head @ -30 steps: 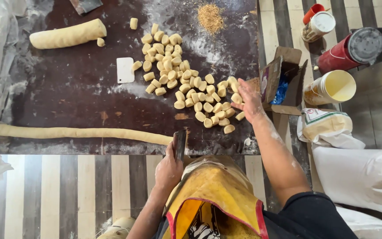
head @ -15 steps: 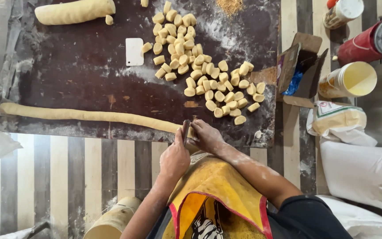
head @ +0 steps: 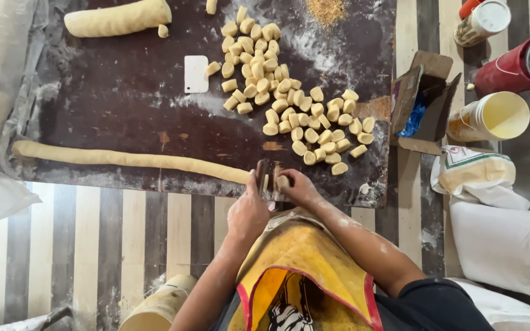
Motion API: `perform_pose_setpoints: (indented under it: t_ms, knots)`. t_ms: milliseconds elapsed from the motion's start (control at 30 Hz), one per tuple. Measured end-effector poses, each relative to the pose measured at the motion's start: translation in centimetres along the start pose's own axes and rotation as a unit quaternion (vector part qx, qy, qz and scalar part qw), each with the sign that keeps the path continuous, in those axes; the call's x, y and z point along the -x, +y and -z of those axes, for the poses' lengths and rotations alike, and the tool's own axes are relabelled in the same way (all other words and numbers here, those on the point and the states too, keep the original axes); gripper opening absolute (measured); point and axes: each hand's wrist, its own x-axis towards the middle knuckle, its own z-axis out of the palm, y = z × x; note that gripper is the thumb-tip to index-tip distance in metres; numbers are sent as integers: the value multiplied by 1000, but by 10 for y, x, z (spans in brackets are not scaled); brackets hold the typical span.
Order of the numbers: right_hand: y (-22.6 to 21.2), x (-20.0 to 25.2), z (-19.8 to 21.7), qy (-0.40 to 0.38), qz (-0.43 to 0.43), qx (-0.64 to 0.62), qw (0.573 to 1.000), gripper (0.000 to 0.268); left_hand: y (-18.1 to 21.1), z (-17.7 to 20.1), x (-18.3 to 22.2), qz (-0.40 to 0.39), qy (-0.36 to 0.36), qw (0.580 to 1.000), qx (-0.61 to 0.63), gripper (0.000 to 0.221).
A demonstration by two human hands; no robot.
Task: Cutting and shaping dough into uniform small pieces on a floured table.
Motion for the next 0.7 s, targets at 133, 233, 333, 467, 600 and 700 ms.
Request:
perform_pose_setpoints:
  t_ms: [133,233,333,467,600,700]
  knots:
    - [5,-1,-10,8,-26,-101,994,44,-15,0,14,-8,13,1000,-6,83]
    - [-65,0,1,1,48,56,997,48,-24,-10,10,2,2,1000,-29,80]
    - [-86,-7,1,-38,18,169,985,60,-26,-21,-6,-21,-2,999,-49,78]
    - [-76,-14,-3,-78,-29,272,959,56,-9,-13,-28,2,20,1000,-6,77]
    - [-58,-12,12,-70,-45,98,992,47,-11,6,-13,11,3,1000,-19,80]
    - [-31,-7,9,-119,-95,-167,974,41,-21,15,1,16,5,999,-30,85]
